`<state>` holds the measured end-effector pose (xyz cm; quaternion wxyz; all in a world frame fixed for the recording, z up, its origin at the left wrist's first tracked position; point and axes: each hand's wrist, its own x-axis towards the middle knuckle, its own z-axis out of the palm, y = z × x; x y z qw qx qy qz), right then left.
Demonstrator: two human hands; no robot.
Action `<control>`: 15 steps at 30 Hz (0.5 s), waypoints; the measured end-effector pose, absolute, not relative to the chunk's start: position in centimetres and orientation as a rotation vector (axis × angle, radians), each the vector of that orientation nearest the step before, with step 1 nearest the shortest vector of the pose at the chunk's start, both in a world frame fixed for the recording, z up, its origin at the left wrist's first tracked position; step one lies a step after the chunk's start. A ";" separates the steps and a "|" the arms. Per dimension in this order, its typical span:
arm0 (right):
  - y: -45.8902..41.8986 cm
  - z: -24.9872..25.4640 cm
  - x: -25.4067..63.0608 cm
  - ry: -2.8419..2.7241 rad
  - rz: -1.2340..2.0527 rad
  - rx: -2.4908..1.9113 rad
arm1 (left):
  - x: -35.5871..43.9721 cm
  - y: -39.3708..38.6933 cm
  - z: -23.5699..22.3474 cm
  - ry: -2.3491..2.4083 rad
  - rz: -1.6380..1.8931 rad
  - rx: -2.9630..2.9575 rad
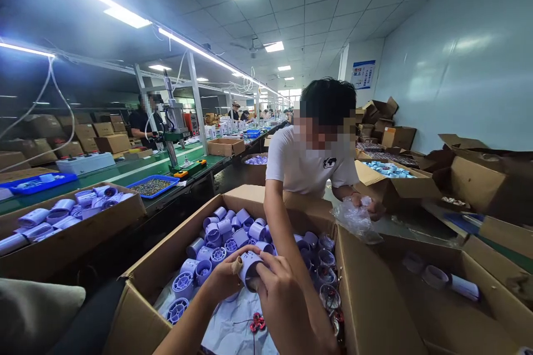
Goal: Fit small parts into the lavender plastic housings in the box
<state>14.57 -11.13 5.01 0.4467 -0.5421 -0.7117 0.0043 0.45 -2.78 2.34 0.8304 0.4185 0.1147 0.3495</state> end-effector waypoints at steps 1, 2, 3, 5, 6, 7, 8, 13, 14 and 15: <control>-11.0 5.0 14.6 -1.756 0.029 -1.324 | 0.4 -2.8 2.3 0.247 0.740 0.888; -10.9 4.9 14.6 -1.742 0.041 -1.312 | 0.4 -2.7 2.1 0.251 0.736 0.889; -10.7 4.8 14.6 -1.721 0.048 -1.307 | 0.4 -2.7 2.0 0.257 0.732 0.888; -10.4 4.4 14.6 -1.664 0.062 -1.305 | 0.6 -2.5 1.7 0.271 0.724 0.895; -10.3 4.2 14.5 -1.627 0.073 -1.306 | 0.7 -2.5 1.6 0.275 0.720 0.903; -10.2 4.1 14.4 -1.583 0.081 -1.312 | 0.8 -2.4 1.5 0.279 0.712 0.915; -10.1 3.9 14.3 -1.532 0.086 -1.324 | 0.9 -2.4 1.4 0.287 0.702 0.930; -9.8 3.5 13.5 -1.407 0.144 -1.359 | 0.7 -2.1 1.1 0.470 0.810 1.114; -9.7 3.4 13.4 -1.417 0.149 -1.352 | 0.6 -2.1 1.0 0.512 0.862 1.151; -9.5 3.3 13.4 -1.417 0.143 -1.353 | 0.6 -2.0 0.9 0.545 0.911 1.176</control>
